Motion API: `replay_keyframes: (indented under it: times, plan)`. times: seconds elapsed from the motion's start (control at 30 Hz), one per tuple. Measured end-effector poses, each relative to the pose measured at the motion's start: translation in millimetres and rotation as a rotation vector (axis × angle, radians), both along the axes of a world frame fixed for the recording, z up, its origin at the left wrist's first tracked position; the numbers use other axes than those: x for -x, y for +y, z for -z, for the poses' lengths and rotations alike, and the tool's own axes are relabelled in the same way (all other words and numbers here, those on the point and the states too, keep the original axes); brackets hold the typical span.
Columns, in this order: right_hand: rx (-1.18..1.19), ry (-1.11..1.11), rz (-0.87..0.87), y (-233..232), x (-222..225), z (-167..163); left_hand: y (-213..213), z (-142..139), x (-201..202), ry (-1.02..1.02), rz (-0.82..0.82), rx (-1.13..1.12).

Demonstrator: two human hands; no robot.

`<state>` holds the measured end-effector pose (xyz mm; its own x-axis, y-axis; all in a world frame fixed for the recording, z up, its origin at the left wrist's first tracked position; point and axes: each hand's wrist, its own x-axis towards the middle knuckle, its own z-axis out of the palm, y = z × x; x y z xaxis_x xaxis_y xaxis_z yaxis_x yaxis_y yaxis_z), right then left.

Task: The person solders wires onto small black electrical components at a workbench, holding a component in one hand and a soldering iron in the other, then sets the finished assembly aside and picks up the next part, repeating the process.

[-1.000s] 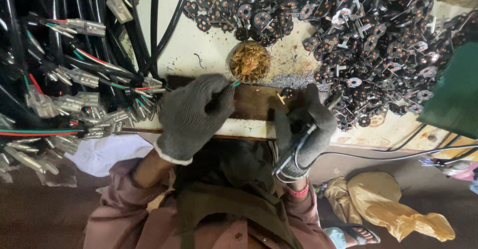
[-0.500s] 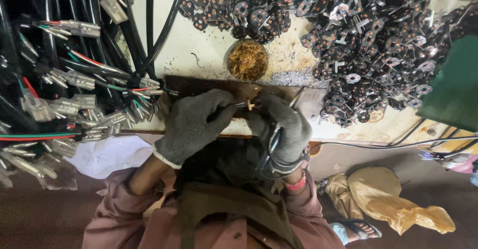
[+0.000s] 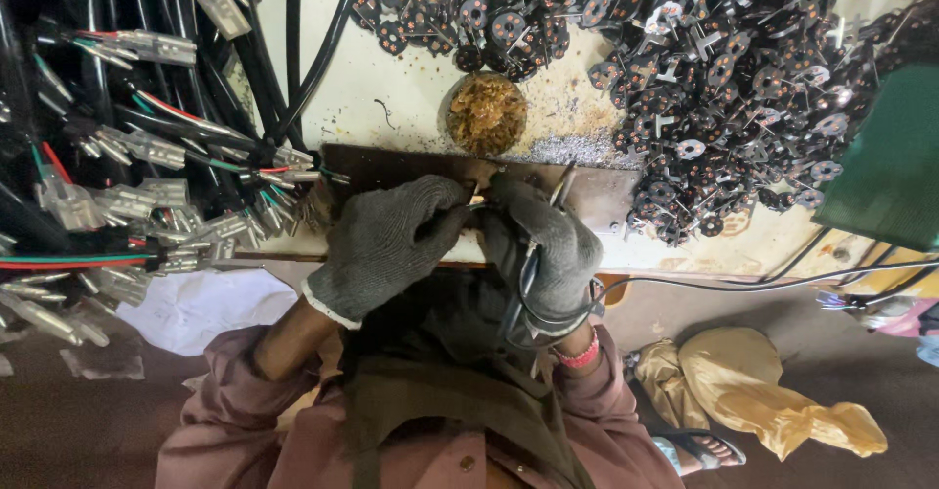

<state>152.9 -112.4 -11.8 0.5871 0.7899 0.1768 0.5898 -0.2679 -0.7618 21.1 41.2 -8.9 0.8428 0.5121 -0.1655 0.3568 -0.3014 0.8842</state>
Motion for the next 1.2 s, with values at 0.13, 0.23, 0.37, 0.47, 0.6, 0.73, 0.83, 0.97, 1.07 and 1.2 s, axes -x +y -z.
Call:
replay_keyframes:
  times: [0.13, 0.23, 0.37, 0.47, 0.6, 0.73, 0.83, 0.97, 1.07, 1.2]
  plan:
    - [0.130, 0.090, 0.018, 1, -1, -6, -2, 2, -1, -0.025, 0.015, -0.118]
    - [-0.069, 0.322, 0.044, -21, -3, 3, -4, 3, -4, 0.059, 0.050, -0.151]
    - [-0.069, 0.030, -0.050, -75, -2, 35, -6, 2, -6, 0.098, 0.092, -0.135]
    - [0.101, 0.013, -0.071, -127, 3, 66, -7, 2, -6, 0.028, 0.059, -0.161]
    - [0.316, 0.266, 0.044, -177, 16, 104, -11, 5, -8, 0.038, 0.082, -0.172]
    - [0.317, 0.099, 0.012, -181, 19, 114, -15, 8, -8, 0.077, 0.087, -0.189]
    - [0.262, -0.042, 0.000, -159, 14, 95, -15, 9, -7, 0.026, 0.074, -0.170]
    - [0.177, -0.001, -0.059, -121, 6, 62, -13, 9, -8, 0.032, 0.076, -0.195]
    - [0.166, 0.012, -0.074, -103, 4, 47, -14, 6, -10, 0.100, 0.091, -0.168]
    - [0.140, 0.019, -0.070, -94, 3, 43, -18, 1, -14, 0.105, 0.076, -0.307]
